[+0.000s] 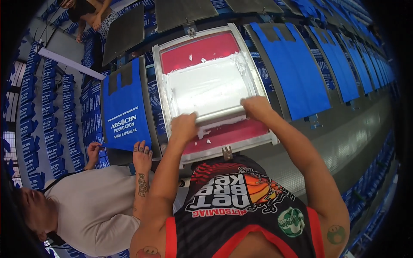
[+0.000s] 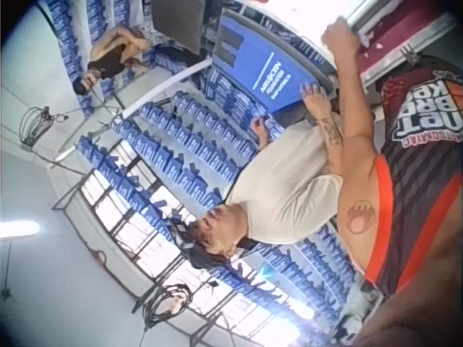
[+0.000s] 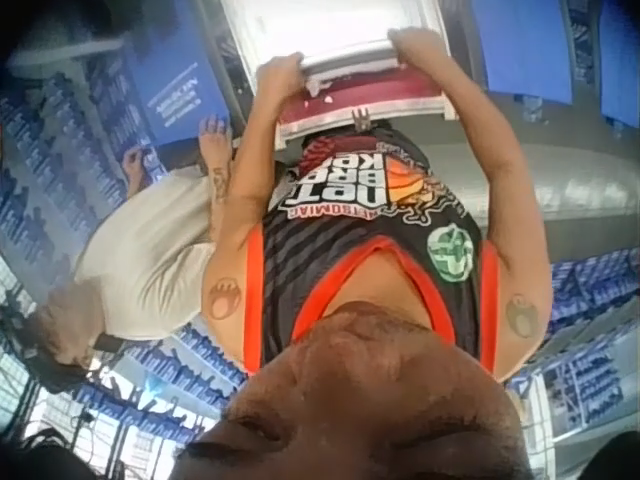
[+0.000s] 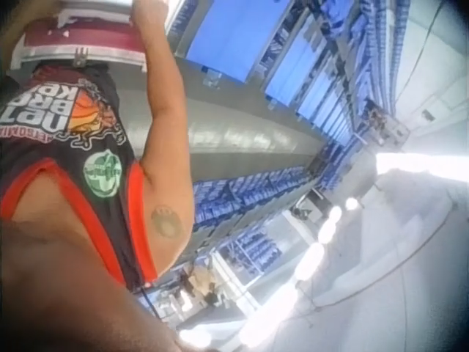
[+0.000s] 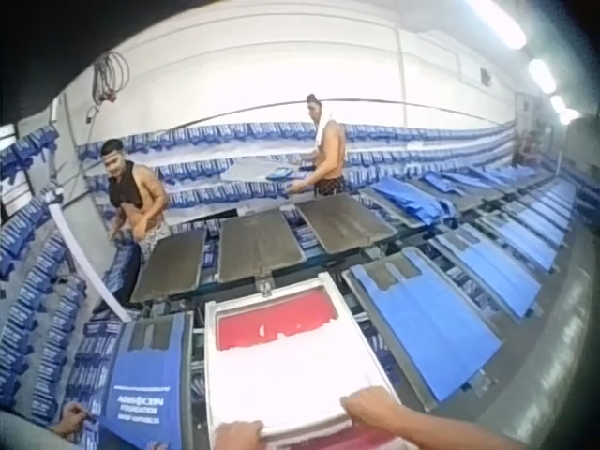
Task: Printing a logo onto blue fabric bags using a screen printing frame and squeegee.
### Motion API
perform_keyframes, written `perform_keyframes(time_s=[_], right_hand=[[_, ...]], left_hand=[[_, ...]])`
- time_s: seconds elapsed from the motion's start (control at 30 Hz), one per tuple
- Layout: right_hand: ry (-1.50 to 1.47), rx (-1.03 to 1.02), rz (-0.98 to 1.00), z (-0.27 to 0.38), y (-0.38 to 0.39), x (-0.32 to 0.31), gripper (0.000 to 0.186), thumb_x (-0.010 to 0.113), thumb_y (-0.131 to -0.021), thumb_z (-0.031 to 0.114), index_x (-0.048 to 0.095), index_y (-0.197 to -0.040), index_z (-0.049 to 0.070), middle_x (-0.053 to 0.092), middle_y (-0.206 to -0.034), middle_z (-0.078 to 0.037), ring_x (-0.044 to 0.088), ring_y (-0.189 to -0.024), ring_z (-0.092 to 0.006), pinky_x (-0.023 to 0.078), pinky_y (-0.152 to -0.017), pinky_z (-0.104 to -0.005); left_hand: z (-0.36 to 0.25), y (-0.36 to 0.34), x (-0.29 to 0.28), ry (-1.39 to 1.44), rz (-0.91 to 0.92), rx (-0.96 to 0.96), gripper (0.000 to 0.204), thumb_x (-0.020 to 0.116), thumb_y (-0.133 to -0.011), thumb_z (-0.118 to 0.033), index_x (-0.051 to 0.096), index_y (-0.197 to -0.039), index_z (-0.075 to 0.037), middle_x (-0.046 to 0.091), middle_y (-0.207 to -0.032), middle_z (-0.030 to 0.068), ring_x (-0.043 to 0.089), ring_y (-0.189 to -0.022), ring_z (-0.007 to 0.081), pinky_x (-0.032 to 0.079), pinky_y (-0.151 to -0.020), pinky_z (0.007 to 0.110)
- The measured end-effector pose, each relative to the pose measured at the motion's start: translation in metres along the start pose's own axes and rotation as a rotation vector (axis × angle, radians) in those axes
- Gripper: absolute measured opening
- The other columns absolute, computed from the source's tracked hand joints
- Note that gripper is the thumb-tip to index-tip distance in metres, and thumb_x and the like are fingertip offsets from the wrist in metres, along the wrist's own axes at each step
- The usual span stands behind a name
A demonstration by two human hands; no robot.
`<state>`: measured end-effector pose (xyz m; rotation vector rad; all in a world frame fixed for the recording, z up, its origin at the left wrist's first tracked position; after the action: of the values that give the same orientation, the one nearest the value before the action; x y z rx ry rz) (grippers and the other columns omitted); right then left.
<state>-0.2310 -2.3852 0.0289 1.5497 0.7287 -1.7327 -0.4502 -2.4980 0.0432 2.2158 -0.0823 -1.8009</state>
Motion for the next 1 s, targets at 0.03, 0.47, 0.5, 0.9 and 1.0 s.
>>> perform_keyframes(time_s=[0.03,0.47,0.5,0.9,1.0], right_hand=[[-0.002,0.054,0.104,-0.004,0.002,0.014,0.007,0.064,-0.072,0.012,0.059,-0.077,0.01,0.065,-0.073,-0.011,0.065,-0.07,-0.0293,0.051,-0.062,-0.043],[-0.019,0.211,0.178,-0.05,-0.088,-0.001,0.015,0.058,-0.076,0.017,0.067,-0.086,0.01,0.068,-0.079,-0.014,0.068,-0.074,-0.0309,0.052,-0.065,-0.0452],[-0.022,0.211,0.22,-0.037,-0.049,0.013,0.012,0.056,-0.076,0.015,0.066,-0.083,0.012,0.068,-0.076,-0.012,0.067,-0.071,-0.0293,0.051,-0.063,-0.0448],[0.038,0.194,0.181,-0.064,-0.115,0.013,0.019,0.059,-0.077,0.02,0.067,-0.094,0.016,0.068,-0.079,-0.011,0.068,-0.076,-0.0297,0.052,-0.066,-0.0447],[-0.051,0.204,0.068,-0.022,0.004,0.038,0.013,0.061,-0.074,0.016,0.067,-0.085,0.017,0.066,-0.072,-0.009,0.066,-0.069,-0.0279,0.051,-0.062,-0.0438]], left_hand=[[0.016,0.016,-0.002,-0.047,0.015,-0.064,0.02,0.072,-0.069,-0.021,0.064,-0.084,-0.01,0.068,-0.08,0.0152,0.066,-0.081,0.0316,0.044,-0.088,0.052],[0.069,-0.081,-0.025,-0.071,0.05,-0.089,0.021,0.063,-0.074,-0.017,0.067,-0.092,-0.007,0.068,-0.087,0.0182,0.067,-0.082,0.0356,0.054,-0.073,0.046],[0.061,-0.044,-0.004,-0.048,0.039,-0.101,0.021,0.066,-0.072,-0.016,0.068,-0.092,-0.008,0.068,-0.087,0.0184,0.067,-0.082,0.037,0.053,-0.075,0.046],[0.078,-0.093,-0.024,-0.095,-0.015,-0.131,0.026,0.066,-0.074,-0.022,0.063,-0.094,-0.007,0.068,-0.089,0.0157,0.066,-0.086,0.0343,0.054,-0.073,0.045],[0.034,0.015,0.021,-0.003,-0.038,-0.058,0.015,0.067,-0.066,-0.007,0.067,-0.081,-0.009,0.066,-0.079,0.0186,0.065,-0.077,0.0348,0.053,-0.075,0.045]])
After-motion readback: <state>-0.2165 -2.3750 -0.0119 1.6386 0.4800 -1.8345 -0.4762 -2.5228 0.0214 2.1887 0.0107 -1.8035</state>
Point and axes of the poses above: each hand's wrist, its own y-axis away from the middle knuckle, its own x-axis out of the palm, z = x × y, the point moved 6 cm from there along -y, towards the middle knuckle
